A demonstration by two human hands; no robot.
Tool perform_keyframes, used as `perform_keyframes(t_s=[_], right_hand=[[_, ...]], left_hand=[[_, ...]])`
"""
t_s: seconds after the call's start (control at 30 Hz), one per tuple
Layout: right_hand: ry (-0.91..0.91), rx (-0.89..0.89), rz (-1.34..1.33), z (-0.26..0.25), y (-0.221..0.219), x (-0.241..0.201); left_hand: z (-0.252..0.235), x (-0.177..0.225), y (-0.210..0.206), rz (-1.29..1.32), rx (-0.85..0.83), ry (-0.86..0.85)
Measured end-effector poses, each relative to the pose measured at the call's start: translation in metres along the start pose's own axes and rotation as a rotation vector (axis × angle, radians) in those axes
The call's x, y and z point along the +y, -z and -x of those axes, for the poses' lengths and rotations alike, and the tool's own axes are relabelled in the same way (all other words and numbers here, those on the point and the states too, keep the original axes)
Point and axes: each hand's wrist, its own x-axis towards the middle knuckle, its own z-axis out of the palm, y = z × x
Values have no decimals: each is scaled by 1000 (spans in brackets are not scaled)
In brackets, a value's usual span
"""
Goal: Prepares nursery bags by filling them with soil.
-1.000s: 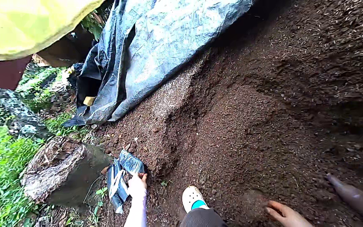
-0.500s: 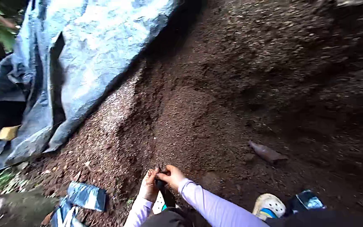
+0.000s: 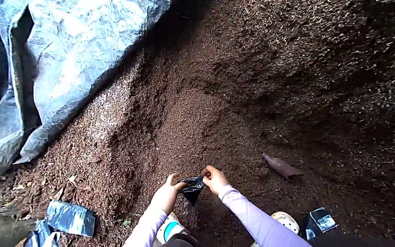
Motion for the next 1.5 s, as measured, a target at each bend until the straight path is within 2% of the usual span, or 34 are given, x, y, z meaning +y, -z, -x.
perform_keyframes(t_s=[0.03, 0.1, 0.17, 0.2, 0.27, 0.3, 0.37, 0.4, 0.5, 0.57, 0.6, 0.7, 0.8, 0.9, 0.97, 1.03, 1.1, 1.17, 1.27, 1.33, 1.43, 1.5], right_hand=[[48, -10, -19, -1, 0, 3], [171, -42, -125, -4, -5, 17], [158, -75, -369, -4, -16, 43], [25, -83, -522, 1, -25, 57], [-427, -142, -791, 15, -53, 91], [-624, -237, -878, 21, -72, 113], [-852, -417, -1036, 22, -117, 163], [-901, -412, -1140, 17, -135, 178], [-894, -117, -1496, -19, -147, 166], [-781, 82, -1658, -46, -135, 135], [-710, 126, -1687, -62, -125, 120], [-578, 153, -1712, -108, -107, 92], [-546, 227, -1744, -128, -109, 74], [-598, 260, -1671, -121, -110, 81], [-511, 175, -1649, -114, -99, 91], [-420, 158, -1506, -98, -75, 91], [-469, 214, -1212, -72, -44, 69], [-489, 196, -1148, -55, -24, 44], [-285, 25, -1332, -41, -18, 33], [-238, 52, -1292, -32, -15, 21], [-110, 90, -1027, -24, -8, 13], [6, 78, -797, -21, -2, 7]], left_hand=[[-5, 3, 3, -55, -70, -2], [-13, 2, 5, -84, -104, -23], [-16, -3, 10, -67, -78, -4], [-15, -6, 13, -56, -67, 23], [-15, -18, 16, -16, -31, 65], [-15, -24, 16, 26, 5, 90], [-10, -34, 16, 154, 98, 145], [-5, -38, 16, 228, 174, 161], [9, -54, 15, 359, 363, 178], [20, -63, 18, 393, 388, 165], [24, -67, 17, 417, 381, 149], [24, -70, 14, 469, 273, 77], [-7, -60, -1, 483, 84, 64], [-48, -51, -31, 466, -196, 133], [-67, -49, -53, 445, -280, 147], [-78, -44, -64, 465, -330, 189], [-85, -35, -62, 506, -356, 232], [-89, -22, -51, 567, -330, 255], [-84, 0, -27, 630, -202, 204], [-78, 13, -12, 537, -185, 164], [-70, 27, 3, 450, -287, 174], [-70, 25, -8, 532, -187, 171]])
